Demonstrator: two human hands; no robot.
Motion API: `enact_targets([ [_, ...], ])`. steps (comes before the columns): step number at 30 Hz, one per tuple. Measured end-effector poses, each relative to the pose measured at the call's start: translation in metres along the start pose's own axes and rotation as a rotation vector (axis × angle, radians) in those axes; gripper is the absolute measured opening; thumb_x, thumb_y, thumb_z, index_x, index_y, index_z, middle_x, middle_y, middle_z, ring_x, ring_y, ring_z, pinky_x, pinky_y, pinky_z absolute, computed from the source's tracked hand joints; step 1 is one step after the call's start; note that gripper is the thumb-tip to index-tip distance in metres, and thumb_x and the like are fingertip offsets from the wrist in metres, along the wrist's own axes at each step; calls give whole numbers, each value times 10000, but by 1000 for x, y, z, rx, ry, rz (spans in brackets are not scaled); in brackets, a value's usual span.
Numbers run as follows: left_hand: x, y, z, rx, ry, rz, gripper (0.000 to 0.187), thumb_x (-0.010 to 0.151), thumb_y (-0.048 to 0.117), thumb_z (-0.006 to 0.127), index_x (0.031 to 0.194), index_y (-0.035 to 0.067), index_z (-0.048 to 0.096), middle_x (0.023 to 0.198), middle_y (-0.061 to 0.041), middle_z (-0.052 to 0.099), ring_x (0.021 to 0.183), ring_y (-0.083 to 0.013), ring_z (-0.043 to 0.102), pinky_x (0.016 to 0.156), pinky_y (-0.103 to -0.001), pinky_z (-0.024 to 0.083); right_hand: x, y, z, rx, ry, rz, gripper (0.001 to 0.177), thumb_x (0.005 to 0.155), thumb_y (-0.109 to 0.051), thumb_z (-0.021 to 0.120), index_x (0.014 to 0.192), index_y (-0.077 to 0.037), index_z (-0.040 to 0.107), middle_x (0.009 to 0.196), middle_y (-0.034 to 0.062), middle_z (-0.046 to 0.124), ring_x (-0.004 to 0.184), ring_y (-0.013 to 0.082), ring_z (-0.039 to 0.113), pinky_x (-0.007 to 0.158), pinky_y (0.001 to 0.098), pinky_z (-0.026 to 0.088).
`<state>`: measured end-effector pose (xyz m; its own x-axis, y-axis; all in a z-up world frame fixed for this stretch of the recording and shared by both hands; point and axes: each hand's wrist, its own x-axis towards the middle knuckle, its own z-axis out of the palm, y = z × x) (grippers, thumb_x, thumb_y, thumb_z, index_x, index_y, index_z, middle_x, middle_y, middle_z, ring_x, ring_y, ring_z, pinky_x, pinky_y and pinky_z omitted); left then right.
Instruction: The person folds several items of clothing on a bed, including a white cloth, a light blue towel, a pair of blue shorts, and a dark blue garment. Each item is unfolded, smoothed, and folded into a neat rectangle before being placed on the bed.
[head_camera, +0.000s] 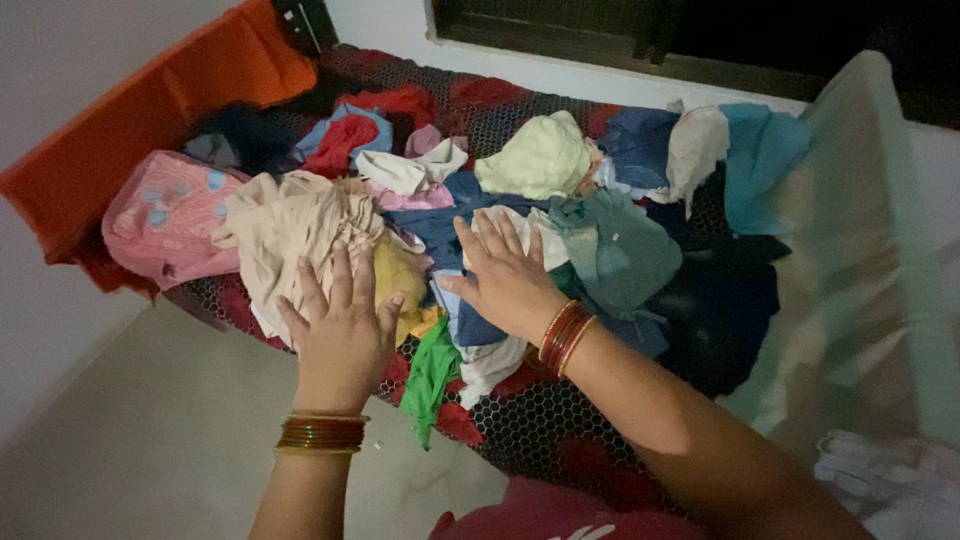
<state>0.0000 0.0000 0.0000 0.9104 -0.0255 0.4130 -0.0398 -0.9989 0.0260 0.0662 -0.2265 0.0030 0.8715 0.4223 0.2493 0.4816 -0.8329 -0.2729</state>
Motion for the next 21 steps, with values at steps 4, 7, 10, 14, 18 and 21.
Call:
enact_targets([
  [4,-4,5,-6,10,82,23,703,999,532,450,1600,192,319,1673,-94,272,1520,-454,185,1097,-767,189,-6,-2,-3,8,61,-28,806,982,-579,506,1589,-114,253,1633,220,243,1524,408,162,1146,705,119],
  [7,-4,6,-6,32,100,28,696,1000,522,456,1595,184,329,1664,-105,293,1519,-456,196,1095,-766,198,-7,-4,-5,-4,59,-18,804,978,-577,510,1587,-117,259,1630,219,253,1522,403,169,1137,711,134],
  [10,-4,7,-4,27,108,26,701,1003,530,448,1601,185,328,1659,-109,298,1523,-452,198,1101,-766,193,-7,-5,-5,-5,61,-17,805,978,-579,511,1586,-116,259,1631,215,257,1524,401,169,1133,716,139],
  [14,-4,6,-3,-9,89,19,698,1003,528,443,1601,189,327,1651,-117,296,1516,-457,193,1103,-764,175,-6,-5,-5,-6,45,-3,803,975,-578,510,1586,-121,256,1633,204,254,1527,398,162,1131,720,132],
  [18,-3,6,-3,-22,77,17,701,1000,528,434,1600,186,318,1651,-119,295,1516,-455,188,1102,-760,163,-4,-5,-4,-7,37,-4,814,977,-589,509,1587,-120,245,1629,213,241,1519,404,153,1131,720,122],
  [21,-1,6,-4,12,35,10,692,1008,537,431,1591,181,316,1643,-136,292,1509,-460,184,1102,-756,164,-4,-4,-3,-12,44,-14,825,970,-587,514,1593,-119,245,1633,212,244,1524,404,152,1148,711,123],
])
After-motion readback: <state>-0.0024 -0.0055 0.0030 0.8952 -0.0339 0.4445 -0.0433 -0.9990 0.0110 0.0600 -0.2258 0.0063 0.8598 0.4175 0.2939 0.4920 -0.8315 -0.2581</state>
